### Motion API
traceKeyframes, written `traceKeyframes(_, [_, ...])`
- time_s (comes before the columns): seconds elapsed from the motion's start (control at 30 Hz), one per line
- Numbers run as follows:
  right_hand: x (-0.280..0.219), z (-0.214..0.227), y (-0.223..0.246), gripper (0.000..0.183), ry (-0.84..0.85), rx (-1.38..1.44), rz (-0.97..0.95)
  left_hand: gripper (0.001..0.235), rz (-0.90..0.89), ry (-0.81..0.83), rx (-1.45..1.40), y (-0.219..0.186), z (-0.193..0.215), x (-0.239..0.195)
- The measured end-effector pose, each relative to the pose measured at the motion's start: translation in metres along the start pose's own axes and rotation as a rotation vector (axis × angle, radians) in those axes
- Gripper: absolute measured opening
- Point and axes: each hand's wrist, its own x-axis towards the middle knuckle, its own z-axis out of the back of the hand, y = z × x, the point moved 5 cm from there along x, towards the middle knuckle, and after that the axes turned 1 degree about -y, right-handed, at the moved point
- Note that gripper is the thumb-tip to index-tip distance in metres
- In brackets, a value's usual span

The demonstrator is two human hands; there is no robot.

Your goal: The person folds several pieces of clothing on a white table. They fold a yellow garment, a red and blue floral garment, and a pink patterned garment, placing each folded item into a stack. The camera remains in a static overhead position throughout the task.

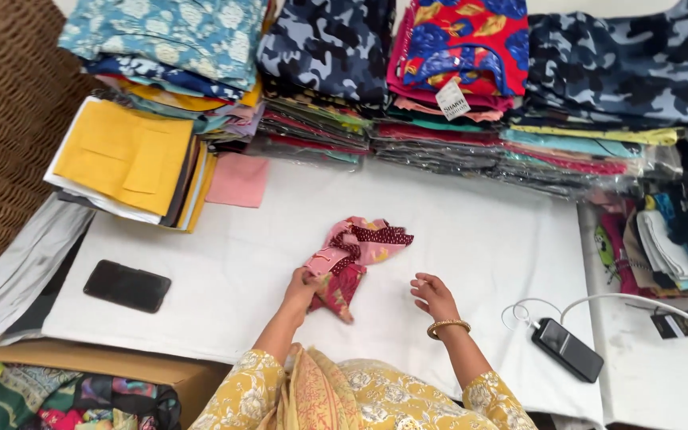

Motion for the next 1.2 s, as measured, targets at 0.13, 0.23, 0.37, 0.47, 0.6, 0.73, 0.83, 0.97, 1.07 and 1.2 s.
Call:
traceKeyframes(0.13, [0.008, 0.001, -0.041, 0.039, -0.051, -0.021, -0.069, 0.066, -0.003, -0.093, 0.111, 0.003, -0.006, -0.010])
traceKeyframes(0.23, [0.010, -0.040, -0.040, 0.040, 0.219, -0.125, 0.167, 0.078, -0.161, 0.050, -0.014, -0.017, -0.040, -0.021])
traceKeyframes(0.37, [0.001, -0.068, -0.010, 0.037, 0.294, -0.119, 0.342, 0.069, -0.230, 0.170, 0.075, -0.062, -0.083, -0.053])
traceKeyframes(0.47, [0.014, -0.030, -0.004, 0.023, 0.130, -0.005, 0.354, 0.059, -0.520, 0.108, 0.224, -0.076, -0.079, -0.044])
traceKeyframes(0.6, [0.024, 0.067, -0.012, 0.017, -0.154, 0.290, 0.323, 0.061, -0.466, -0.221, 0.543, -0.108, -0.053, -0.043])
traceKeyframes(0.73, [0.016, 0.112, -0.049, 0.018, -0.288, 0.195, 0.122, 0.071, -0.473, -0.157, 0.791, -0.118, -0.064, -0.047])
traceKeyframes(0.83, [0.013, 0.112, -0.068, 0.019, -0.321, 0.128, 0.069, 0.089, -0.933, -0.087, 1.002, -0.095, -0.084, -0.018])
traceKeyframes(0.97, [-0.002, 0.103, -0.037, 0.018, -0.371, -0.076, 0.257, 0.029, -0.644, -0.108, 0.959, -0.042, -0.059, 0.065])
traceKeyframes(1.07, [-0.018, 0.099, -0.004, 0.017, -0.401, -0.155, 0.465, 0.033, -0.799, -0.540, 0.732, -0.105, 0.002, 0.006])
traceKeyframes(1.2, [-0.026, 0.074, 0.020, 0.017, -0.216, 0.048, 0.470, 0.040, -0.806, -0.735, 0.610, -0.122, 0.037, -0.032])
